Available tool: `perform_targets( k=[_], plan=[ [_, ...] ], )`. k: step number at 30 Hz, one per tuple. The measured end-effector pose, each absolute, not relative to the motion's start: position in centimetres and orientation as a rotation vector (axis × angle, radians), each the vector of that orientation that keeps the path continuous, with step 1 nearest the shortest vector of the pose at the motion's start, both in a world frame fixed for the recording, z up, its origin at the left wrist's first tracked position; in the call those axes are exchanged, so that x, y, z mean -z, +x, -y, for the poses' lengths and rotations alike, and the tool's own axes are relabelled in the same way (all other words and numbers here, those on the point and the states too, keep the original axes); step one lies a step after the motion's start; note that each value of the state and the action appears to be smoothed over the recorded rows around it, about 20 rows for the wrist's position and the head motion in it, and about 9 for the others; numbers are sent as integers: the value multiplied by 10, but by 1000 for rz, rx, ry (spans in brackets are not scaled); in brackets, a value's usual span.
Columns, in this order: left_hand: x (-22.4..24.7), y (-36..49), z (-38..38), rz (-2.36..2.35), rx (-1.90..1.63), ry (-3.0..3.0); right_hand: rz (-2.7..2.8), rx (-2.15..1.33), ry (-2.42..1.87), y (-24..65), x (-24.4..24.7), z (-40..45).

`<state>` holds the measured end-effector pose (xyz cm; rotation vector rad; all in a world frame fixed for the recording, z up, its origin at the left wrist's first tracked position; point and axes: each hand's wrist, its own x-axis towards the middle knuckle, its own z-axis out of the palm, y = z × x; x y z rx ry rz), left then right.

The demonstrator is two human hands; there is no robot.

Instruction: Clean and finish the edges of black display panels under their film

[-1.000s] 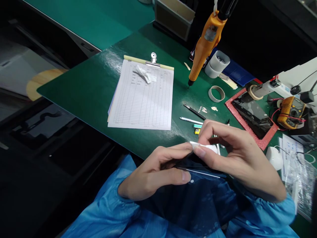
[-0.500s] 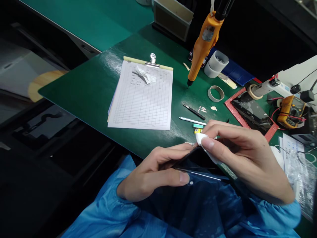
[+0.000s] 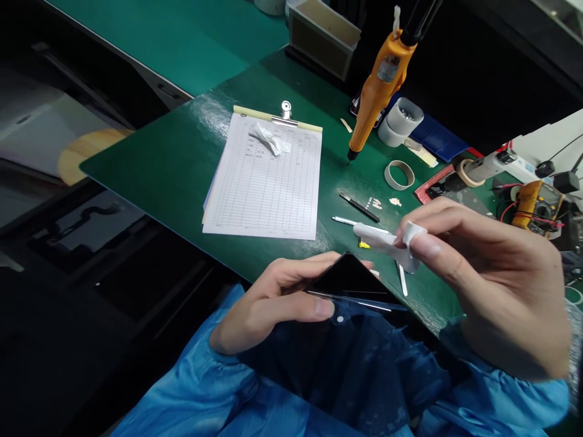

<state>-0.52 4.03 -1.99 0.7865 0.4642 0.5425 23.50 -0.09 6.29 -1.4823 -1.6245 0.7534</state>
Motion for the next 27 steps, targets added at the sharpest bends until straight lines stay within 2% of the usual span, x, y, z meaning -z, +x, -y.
perform_targets(
  k=[11, 16, 21, 27],
  plan=[
    [29, -5, -44, -383, -556, 835, 1833, -1097, -1319, 245, -60, -9],
    [25, 0, -44, -375, -472, 857, 1728, -1028, -1295, 234, -47, -9],
    [26, 4, -44, -319, -483, 839, 1511, -731, -1368, 228, -39, -9],
    [18, 3, -43, -440, -427, 698, 1437, -758, -1385, 239, -45, -8]
  ],
)
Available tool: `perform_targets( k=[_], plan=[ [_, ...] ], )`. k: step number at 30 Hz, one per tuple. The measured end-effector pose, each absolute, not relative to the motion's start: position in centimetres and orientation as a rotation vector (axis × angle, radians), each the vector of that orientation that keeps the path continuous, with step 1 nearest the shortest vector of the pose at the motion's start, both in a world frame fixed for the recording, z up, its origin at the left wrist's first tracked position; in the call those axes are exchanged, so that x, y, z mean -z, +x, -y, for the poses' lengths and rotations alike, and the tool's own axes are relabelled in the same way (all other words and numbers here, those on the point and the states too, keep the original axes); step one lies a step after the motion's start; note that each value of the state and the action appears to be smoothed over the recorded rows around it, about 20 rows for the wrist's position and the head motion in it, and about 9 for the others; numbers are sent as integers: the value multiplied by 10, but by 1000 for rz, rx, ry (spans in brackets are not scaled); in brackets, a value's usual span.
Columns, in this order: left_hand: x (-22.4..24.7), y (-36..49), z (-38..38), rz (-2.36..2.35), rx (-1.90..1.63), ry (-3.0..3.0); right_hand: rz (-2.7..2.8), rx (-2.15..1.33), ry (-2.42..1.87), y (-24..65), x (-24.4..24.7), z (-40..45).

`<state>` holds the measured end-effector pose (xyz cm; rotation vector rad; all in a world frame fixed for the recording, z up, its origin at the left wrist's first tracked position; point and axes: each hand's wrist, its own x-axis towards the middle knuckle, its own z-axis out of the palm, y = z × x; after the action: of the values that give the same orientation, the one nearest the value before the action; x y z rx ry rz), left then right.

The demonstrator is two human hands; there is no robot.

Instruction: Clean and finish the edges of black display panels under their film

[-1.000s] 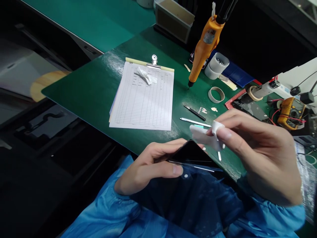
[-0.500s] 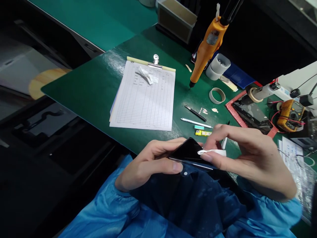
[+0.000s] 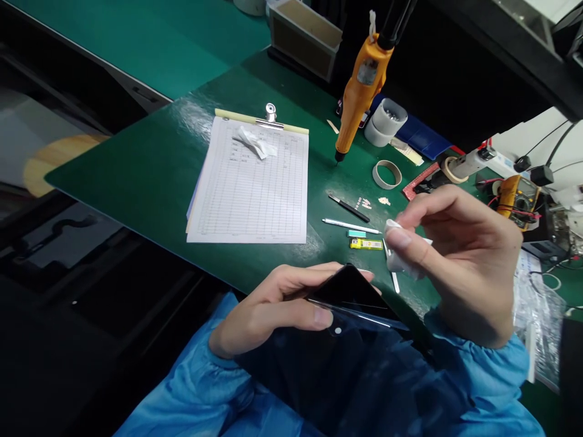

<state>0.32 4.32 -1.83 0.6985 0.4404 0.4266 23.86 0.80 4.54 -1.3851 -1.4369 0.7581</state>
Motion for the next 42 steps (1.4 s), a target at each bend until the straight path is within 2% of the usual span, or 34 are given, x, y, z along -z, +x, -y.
perform_targets(
  k=[9, 25, 34, 42],
  plan=[
    [22, 2, -45, -435, -375, 633, 1593, -688, -1384, 252, -55, -5],
    [28, 7, -49, -344, -376, 639, 1821, -1034, -1325, 252, -62, -12],
    [37, 9, -46, -336, -395, 565, 1839, -1049, -1353, 252, -54, -17],
    [49, 16, -45, -365, -394, 557, 1775, -734, -1347, 234, -25, -25]
  ],
)
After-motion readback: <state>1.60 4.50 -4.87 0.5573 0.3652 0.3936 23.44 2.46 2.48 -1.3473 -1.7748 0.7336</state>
